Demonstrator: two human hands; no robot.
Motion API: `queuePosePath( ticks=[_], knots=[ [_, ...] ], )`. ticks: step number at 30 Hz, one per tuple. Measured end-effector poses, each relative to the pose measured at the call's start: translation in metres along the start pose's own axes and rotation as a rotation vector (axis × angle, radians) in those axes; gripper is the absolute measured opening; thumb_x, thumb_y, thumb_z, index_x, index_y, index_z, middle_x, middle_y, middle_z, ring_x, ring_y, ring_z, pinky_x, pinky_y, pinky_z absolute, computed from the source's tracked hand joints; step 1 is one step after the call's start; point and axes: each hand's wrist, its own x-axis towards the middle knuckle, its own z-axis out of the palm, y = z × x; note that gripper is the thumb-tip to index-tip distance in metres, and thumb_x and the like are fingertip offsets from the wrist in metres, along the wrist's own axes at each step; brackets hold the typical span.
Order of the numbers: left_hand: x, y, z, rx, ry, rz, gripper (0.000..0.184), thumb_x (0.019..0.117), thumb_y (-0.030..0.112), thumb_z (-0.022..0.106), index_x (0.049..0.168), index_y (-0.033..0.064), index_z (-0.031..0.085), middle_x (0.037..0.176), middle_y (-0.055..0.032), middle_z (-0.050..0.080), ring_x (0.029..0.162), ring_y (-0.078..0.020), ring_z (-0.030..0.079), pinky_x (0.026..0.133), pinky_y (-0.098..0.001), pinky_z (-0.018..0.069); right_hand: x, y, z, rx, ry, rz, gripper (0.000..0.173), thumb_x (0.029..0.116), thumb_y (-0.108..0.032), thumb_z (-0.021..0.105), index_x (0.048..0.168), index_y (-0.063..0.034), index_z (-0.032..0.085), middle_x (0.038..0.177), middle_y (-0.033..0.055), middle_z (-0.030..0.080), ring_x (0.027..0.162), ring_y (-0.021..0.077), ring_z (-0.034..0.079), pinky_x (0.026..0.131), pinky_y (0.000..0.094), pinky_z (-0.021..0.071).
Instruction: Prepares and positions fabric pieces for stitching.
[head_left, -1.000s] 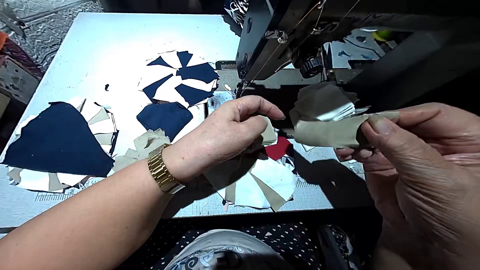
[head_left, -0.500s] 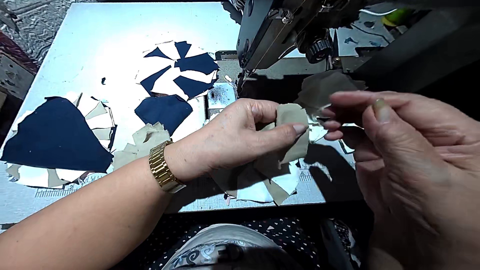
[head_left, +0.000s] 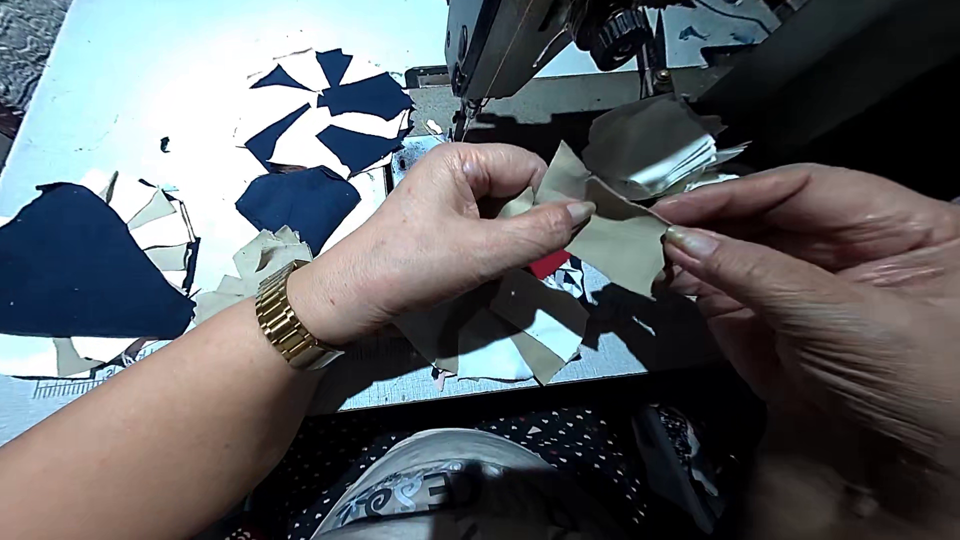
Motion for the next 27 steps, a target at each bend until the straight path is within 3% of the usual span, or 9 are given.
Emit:
queuePosePath(
  ticks=[4, 11, 16, 24, 27],
  knots=[
    [-0.002, -0.006, 0.002, 0.293, -0.069, 0.085, 0.027, 0.0983, 0.018, 0.062, 0.072, 0.0121, 0.062, 0.064, 0.0063, 0.054, 0.056, 0.0009, 0.049, 0.049, -0.0177, 0.0373, -0.011, 0.005, 0.001, -0.209, 0.024, 0.076, 0.022, 0.0956, -0.009, 0.065, 0.118, -0.0093, 0.068, 0.096, -0.0031, 0.069, 0.079, 0.0077, 0.068, 0.069, 0.0214, 0.0606],
    [-0.008, -0.005, 0.005, 0.764, -0.210, 0.049, 0.032, 0.0985, 0.034, 0.058, 0.069, 0.0205, 0.060, 0.065, 0.0084, 0.047, 0.058, -0.0048, 0.046, 0.052, -0.0273, 0.0357, -0.021, 0.017, 0.012, -0.381, 0.011, 0.151, 0.027, 0.0918, -0.011, 0.068, 0.117, -0.0130, 0.060, 0.093, -0.0044, 0.068, 0.073, 0.0036, 0.066, 0.064, 0.0176, 0.0570],
    [-0.008, -0.005, 0.006, 0.809, -0.231, 0.018, 0.028, 0.0943, 0.037, 0.066, 0.072, 0.0214, 0.062, 0.067, 0.0088, 0.050, 0.060, -0.0047, 0.048, 0.053, -0.0275, 0.0373, -0.021, 0.020, 0.014, -0.467, -0.005, 0.107, 0.023, 0.0915, -0.014, 0.069, 0.112, -0.0134, 0.058, 0.089, -0.0052, 0.065, 0.071, 0.0004, 0.062, 0.061, 0.0142, 0.0525],
    [-0.008, -0.006, 0.007, 0.821, -0.205, 0.020, 0.028, 0.0932, 0.042, 0.069, 0.074, 0.0218, 0.063, 0.067, 0.0097, 0.050, 0.060, -0.0043, 0.049, 0.054, -0.0274, 0.0378, -0.018, 0.021, 0.011, -0.488, -0.015, 0.100, 0.026, 0.0884, -0.013, 0.072, 0.109, -0.0133, 0.056, 0.085, -0.0054, 0.063, 0.065, 0.0009, 0.060, 0.056, 0.0142, 0.0504],
    [-0.007, -0.004, 0.006, 0.788, -0.125, 0.036, 0.023, 0.0920, 0.041, 0.072, 0.087, 0.0193, 0.067, 0.070, 0.0093, 0.056, 0.062, -0.0036, 0.052, 0.056, -0.0266, 0.0428, -0.019, 0.021, 0.012, -0.528, 0.013, 0.061, 0.024, 0.0896, -0.017, 0.074, 0.107, -0.0130, 0.058, 0.086, -0.0054, 0.063, 0.067, -0.0006, 0.059, 0.057, 0.0131, 0.0497]
  ],
)
